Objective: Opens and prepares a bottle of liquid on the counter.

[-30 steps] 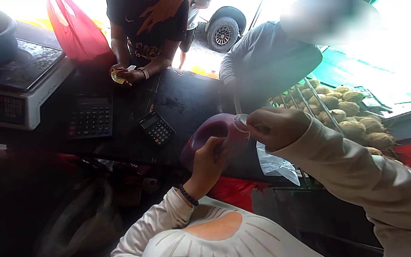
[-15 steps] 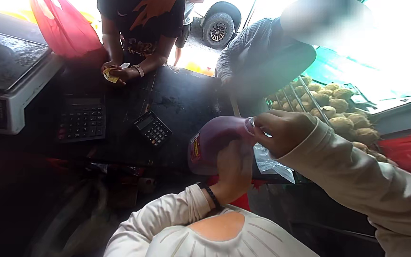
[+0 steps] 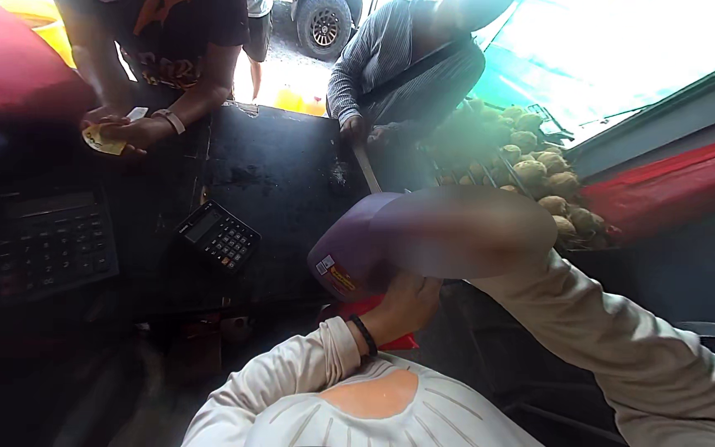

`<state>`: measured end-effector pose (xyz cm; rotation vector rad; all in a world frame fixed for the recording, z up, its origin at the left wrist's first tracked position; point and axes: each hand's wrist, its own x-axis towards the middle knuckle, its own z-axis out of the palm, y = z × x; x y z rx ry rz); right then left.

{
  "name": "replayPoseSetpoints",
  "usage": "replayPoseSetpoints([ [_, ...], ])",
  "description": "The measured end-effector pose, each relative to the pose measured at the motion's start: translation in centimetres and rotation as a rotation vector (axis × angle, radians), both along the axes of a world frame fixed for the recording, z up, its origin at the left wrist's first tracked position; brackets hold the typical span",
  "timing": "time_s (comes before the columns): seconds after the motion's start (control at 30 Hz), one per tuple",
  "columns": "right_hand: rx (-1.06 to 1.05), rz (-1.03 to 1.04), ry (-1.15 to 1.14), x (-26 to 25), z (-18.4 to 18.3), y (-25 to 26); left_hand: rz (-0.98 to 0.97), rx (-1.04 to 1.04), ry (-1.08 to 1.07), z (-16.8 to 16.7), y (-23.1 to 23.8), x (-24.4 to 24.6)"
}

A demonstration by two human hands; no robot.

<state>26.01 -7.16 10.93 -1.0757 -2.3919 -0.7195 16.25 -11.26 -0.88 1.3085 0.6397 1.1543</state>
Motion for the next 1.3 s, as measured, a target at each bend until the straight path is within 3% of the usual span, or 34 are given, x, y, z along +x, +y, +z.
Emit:
replayPoseSetpoints([
  [0.27, -0.086, -0.044, 0.026, 2.3, -1.6, 1.4, -0.027, -0.001, -0.020, -0.4, 0.1, -0.3],
  [0.43, -0.291, -0.032, 0.083, 4.5, -1.1, 2.1, -0.040, 0.001, 0.009, -0.2, 0.2, -0.6],
  [0.6, -0.150, -0.027, 0.051, 0.2, 1.2, 0.0, -0.029, 0.018, -0.003, -0.2, 0.1, -0.5],
  [0.8, -0.055, -0.078, -0.009, -1.0, 0.9, -0.1, -0.017, 0.038, -0.035, -0.5, 0.1, -0.4],
  [1.07, -0.200, -0.125, -0.153, -0.6, 1.8, 0.4, -0.029, 0.026, -0.005, -0.3, 0.2, -0.5],
  [1.3, -0.219, -0.153, -0.028, 1.7, -0.7, 1.6, -0.004, 0.027, 0.011, -0.3, 0.1, -0.2],
])
